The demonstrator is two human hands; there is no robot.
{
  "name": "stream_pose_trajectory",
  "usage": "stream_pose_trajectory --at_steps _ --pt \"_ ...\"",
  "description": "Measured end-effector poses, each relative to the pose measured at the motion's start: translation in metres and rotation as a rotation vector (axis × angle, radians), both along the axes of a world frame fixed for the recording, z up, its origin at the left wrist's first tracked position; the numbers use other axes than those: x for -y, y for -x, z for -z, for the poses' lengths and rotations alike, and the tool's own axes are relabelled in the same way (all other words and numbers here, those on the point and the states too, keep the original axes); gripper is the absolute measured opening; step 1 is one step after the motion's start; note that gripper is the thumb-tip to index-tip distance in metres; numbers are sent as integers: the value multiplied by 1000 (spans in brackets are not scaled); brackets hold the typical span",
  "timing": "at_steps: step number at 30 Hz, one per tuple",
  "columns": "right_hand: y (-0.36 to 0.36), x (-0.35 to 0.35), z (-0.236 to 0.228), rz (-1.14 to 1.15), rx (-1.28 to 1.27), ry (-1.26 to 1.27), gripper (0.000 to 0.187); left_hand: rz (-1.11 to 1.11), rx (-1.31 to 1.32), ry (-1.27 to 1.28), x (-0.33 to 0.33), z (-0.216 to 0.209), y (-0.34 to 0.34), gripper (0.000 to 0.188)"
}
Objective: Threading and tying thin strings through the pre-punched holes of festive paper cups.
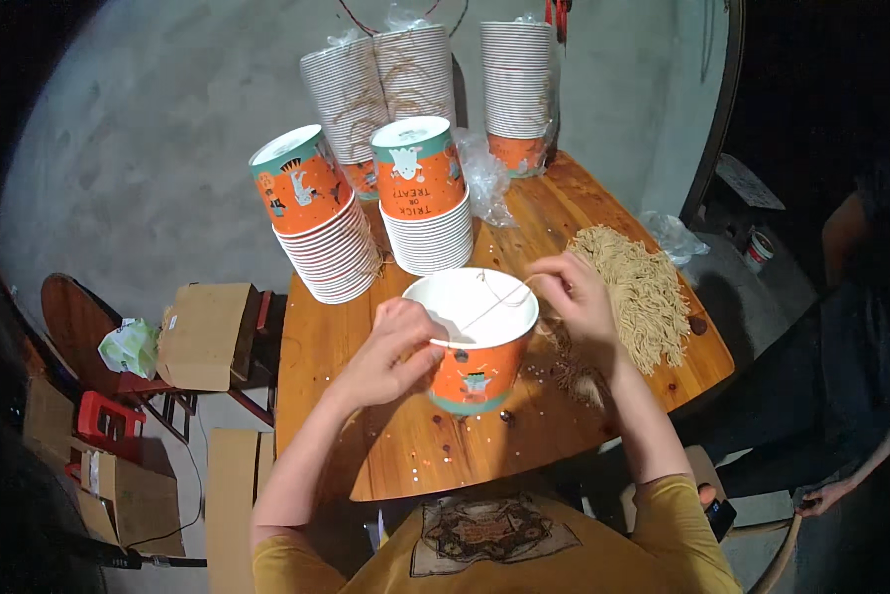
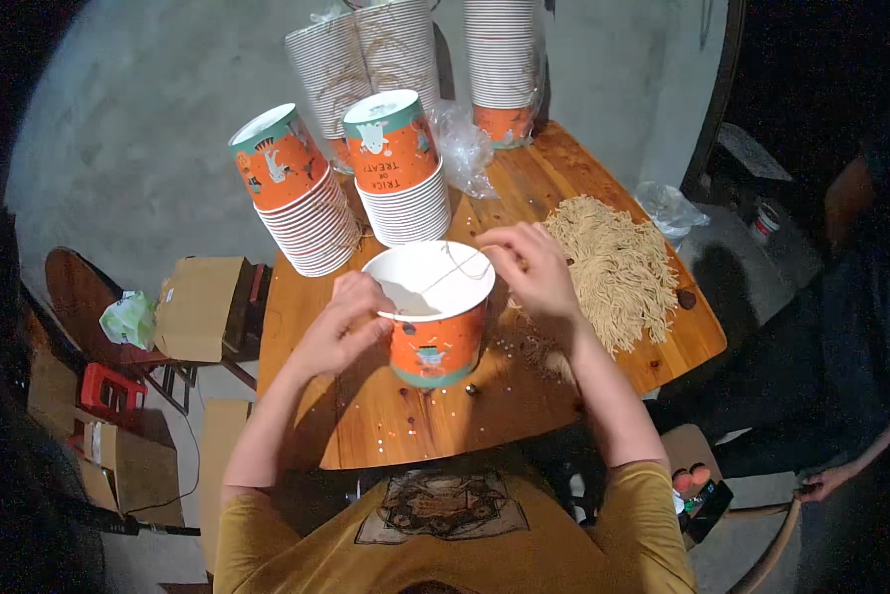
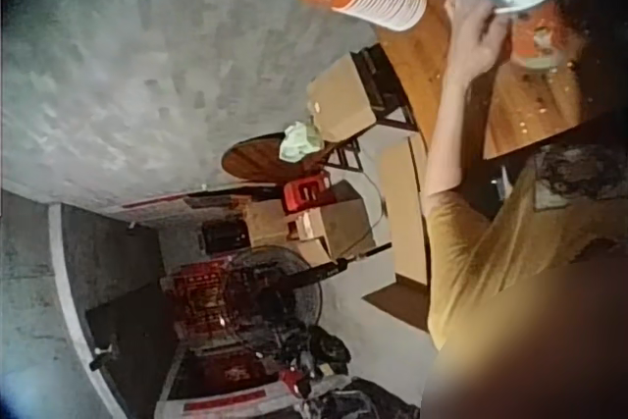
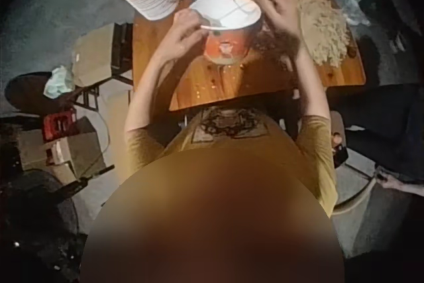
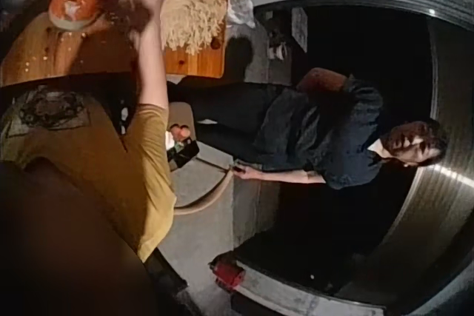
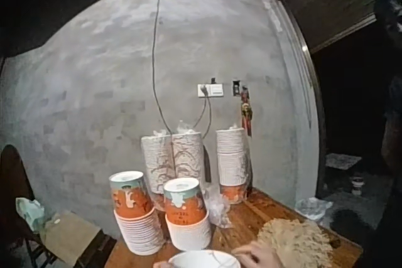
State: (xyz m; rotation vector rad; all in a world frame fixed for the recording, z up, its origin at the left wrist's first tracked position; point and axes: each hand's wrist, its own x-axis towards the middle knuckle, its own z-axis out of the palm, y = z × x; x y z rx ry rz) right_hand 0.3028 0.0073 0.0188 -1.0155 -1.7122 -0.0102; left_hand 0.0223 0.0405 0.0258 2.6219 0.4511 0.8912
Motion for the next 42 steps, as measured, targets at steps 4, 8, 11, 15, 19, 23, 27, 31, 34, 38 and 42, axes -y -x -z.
stream_pose_trajectory --at_steps 4,8,11,15,19,23,27,31,34,38,42 --pt "-11 12 11 -380 -645 357 11 -44 159 513 0 -30 13 18" --pt "19 21 8 -472 -173 132 26 -108 485 721 -2 -54 31 25" --pt "51 17 3 -490 134 19 65 -199 688 810 -25 -61 51 27" --pt "91 -12 -23 -401 239 -107 92 -225 821 1062 -56 -84 85 17" --pt "122 -73 -78 -520 10 -46 90 -148 1008 1109 -84 -129 108 29" --pt "146 -144 -132 -487 -292 -101 61 43 946 537 -126 -166 112 83" --pt "177 -206 -156 -676 -479 17 51 -133 680 276 -175 -159 124 107" --pt "191 -228 -135 -659 -513 173 60 -431 619 269 -207 -128 121 108" --pt "189 -226 -122 -498 -324 297 58 -534 634 248 -224 -113 127 105" --pt "183 -226 -88 -325 -121 199 41 -585 603 199 -243 -72 137 102" --pt "161 -201 -77 -103 151 -190 28 -609 609 150 -232 -25 145 93"
